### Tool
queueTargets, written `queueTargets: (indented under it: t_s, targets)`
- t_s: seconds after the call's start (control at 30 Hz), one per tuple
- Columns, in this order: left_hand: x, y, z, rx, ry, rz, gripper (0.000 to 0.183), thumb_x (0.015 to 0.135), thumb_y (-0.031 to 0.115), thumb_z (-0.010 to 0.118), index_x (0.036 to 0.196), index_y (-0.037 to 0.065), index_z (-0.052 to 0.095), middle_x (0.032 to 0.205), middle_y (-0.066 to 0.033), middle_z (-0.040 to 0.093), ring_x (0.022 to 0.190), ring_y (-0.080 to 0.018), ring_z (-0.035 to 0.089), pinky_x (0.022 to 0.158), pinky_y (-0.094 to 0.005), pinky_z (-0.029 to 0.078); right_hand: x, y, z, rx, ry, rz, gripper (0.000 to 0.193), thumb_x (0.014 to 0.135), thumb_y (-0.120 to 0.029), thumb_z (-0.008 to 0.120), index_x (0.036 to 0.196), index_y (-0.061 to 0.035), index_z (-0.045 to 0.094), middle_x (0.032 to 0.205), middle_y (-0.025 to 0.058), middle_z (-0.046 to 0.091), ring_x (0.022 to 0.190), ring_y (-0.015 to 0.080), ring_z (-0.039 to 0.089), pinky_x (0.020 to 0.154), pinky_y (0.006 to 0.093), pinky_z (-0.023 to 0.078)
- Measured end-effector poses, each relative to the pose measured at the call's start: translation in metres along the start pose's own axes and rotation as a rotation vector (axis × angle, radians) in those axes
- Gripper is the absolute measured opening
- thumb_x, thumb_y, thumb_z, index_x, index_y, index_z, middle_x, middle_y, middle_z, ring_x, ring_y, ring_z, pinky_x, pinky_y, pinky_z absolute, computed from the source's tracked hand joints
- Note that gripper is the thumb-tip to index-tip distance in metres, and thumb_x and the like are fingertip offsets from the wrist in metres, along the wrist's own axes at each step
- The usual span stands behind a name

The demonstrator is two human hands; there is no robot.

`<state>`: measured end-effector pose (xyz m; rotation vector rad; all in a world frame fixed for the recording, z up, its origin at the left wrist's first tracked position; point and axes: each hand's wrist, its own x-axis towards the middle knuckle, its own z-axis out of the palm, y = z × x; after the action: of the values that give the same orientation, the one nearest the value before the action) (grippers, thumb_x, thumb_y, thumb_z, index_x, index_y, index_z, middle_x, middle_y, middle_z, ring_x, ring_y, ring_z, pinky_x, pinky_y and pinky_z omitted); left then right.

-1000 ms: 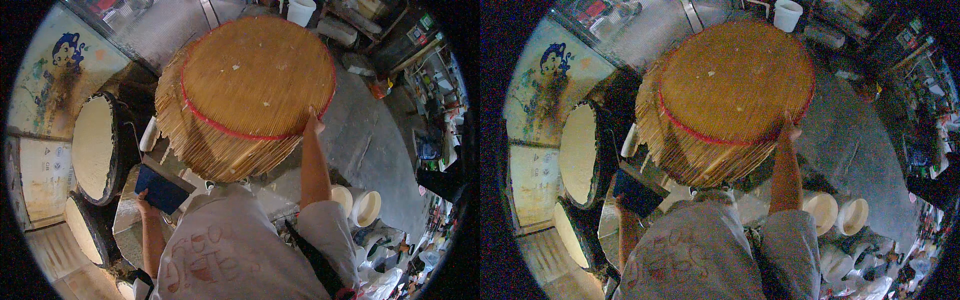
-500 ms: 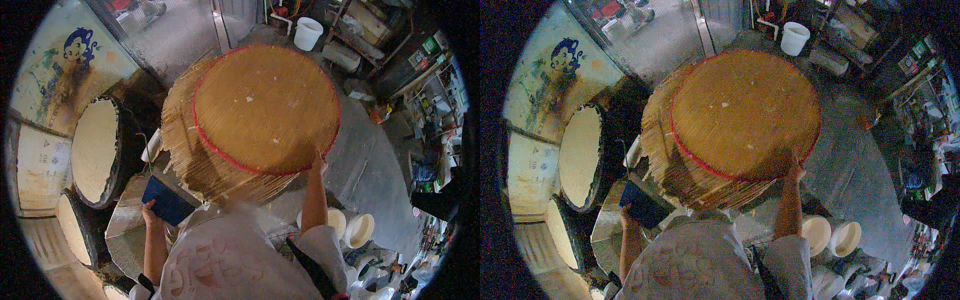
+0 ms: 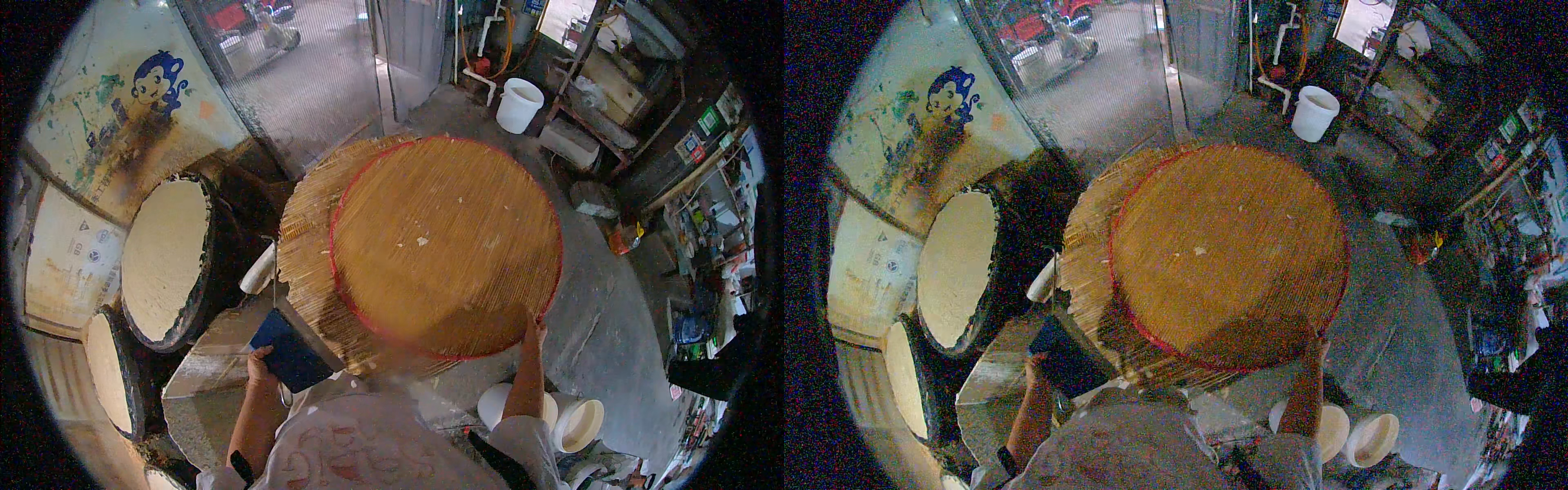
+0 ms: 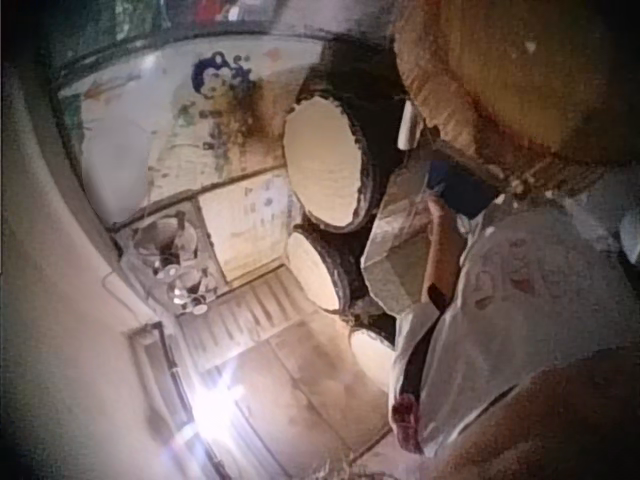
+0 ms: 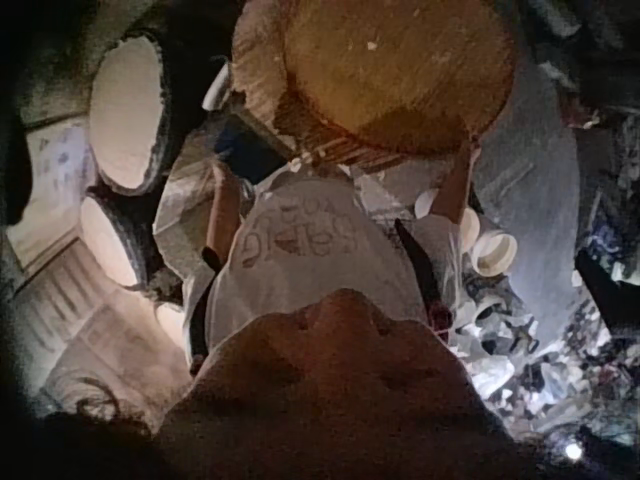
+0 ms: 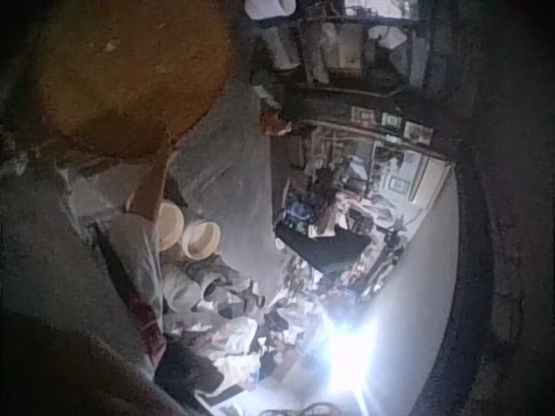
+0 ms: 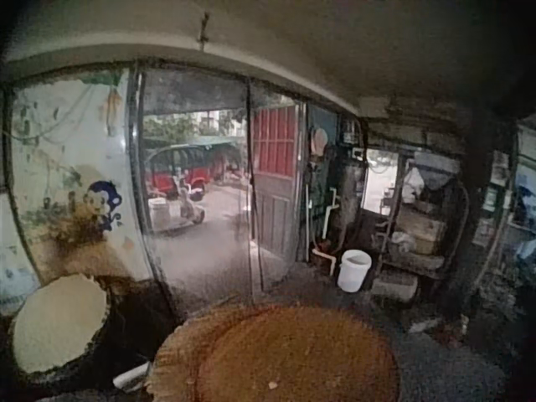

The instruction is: The person ladles batter onto hot circular griddles, spreads it into thin round cakes using a wooden spreader, then peels the cooked cakes off with a blue plastic scraper and stacks them on a woven tray. The person repeats this cycle across multiple griddles.

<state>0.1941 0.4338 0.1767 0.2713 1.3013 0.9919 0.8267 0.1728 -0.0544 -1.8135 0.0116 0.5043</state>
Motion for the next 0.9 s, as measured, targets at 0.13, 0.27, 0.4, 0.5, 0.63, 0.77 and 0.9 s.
queueTargets:
  t_s: [0.13,0.27,0.4,0.5,0.63,0.77,0.9]
  targets:
    - [-0.011,0.0,0.021,0.07,0.055,-0.016,0.034,0.062,0.011,0.059,0.095,0.004,0.06,0.09,-0.0098,0.064,0.084,-0.0305,0.061,0.08,-0.044,0.05,0.007,-0.004,0.009,-0.032,0.032,-0.065,0.041,0.082,-0.026,0.066,0.104,-0.004,0.039,0.099,0.0097,0.056,0.072,0.0206,0.048,0.06,0.0379,0.042]
    - [-0.01,-0.01,0.021,-0.082,-0.204,0.037,0.034,0.063,0.01,0.058,0.097,0.002,0.059,0.092,-0.0115,0.064,0.085,-0.0318,0.061,0.082,-0.0444,0.049,0.018,-0.007,0.019,0.088,0.013,-0.326,0.023,0.085,-0.021,0.062,0.086,-0.0067,0.045,0.088,0.0063,0.06,0.059,0.0168,0.044,0.052,0.0354,0.039]
    - [0.009,-0.023,0.02,0.091,0.138,-0.084,0.033,0.064,0.009,0.057,0.096,0.002,0.059,0.092,-0.0121,0.064,0.084,-0.0322,0.06,0.085,-0.0448,0.048,0.017,-0.034,0.036,-0.158,0.105,-0.316,0.029,0.087,-0.021,0.059,0.068,-0.0088,0.041,0.082,0.0062,0.061,0.05,0.0153,0.042,0.046,0.0359,0.035]
    - [0.022,-0.036,0.031,-0.06,-0.075,-0.115,0.031,0.066,0.011,0.059,0.095,0.001,0.059,0.092,-0.0133,0.063,0.086,-0.032,0.059,0.086,-0.0461,0.047,0.0,-0.062,0.048,-0.228,0.139,0.058,0.031,0.084,-0.025,0.065,0.07,-0.004,0.046,0.087,0.0097,0.062,0.068,0.0214,0.055,0.059,0.0402,0.044]
    - [0.04,-0.04,0.042,-0.07,-0.047,-0.143,0.038,0.063,0.011,0.062,0.1,0.002,0.059,0.095,-0.013,0.064,0.087,-0.0333,0.06,0.085,-0.0471,0.047,-0.019,-0.064,0.055,0.183,0.022,-0.042,0.034,0.083,-0.031,0.067,0.084,0.0007,0.055,0.088,0.013,0.062,0.076,0.0249,0.056,0.066,0.0415,0.046]
    - [0.062,-0.039,0.057,-0.095,-0.232,-0.168,0.031,0.072,0.015,0.061,0.099,0.001,0.06,0.099,-0.0145,0.062,0.088,-0.0329,0.06,0.083,-0.0446,0.049,-0.01,-0.05,0.05,-0.26,0.055,-0.063,0.037,0.085,-0.034,0.062,0.099,0.0004,0.058,0.095,0.0155,0.061,0.08,0.028,0.056,0.069,0.0412,0.046]
    - [0.072,-0.04,0.062,-0.101,-0.278,-0.079,0.031,0.071,0.01,0.061,0.101,0.001,0.059,0.099,-0.0135,0.063,0.091,-0.0322,0.06,0.085,-0.0445,0.049,-0.041,-0.058,0.058,-0.74,0.382,-0.151,0.043,0.088,-0.038,0.056,0.11,-0.002,0.058,0.104,0.0159,0.06,0.091,0.0308,0.055,0.076,0.0411,0.046]
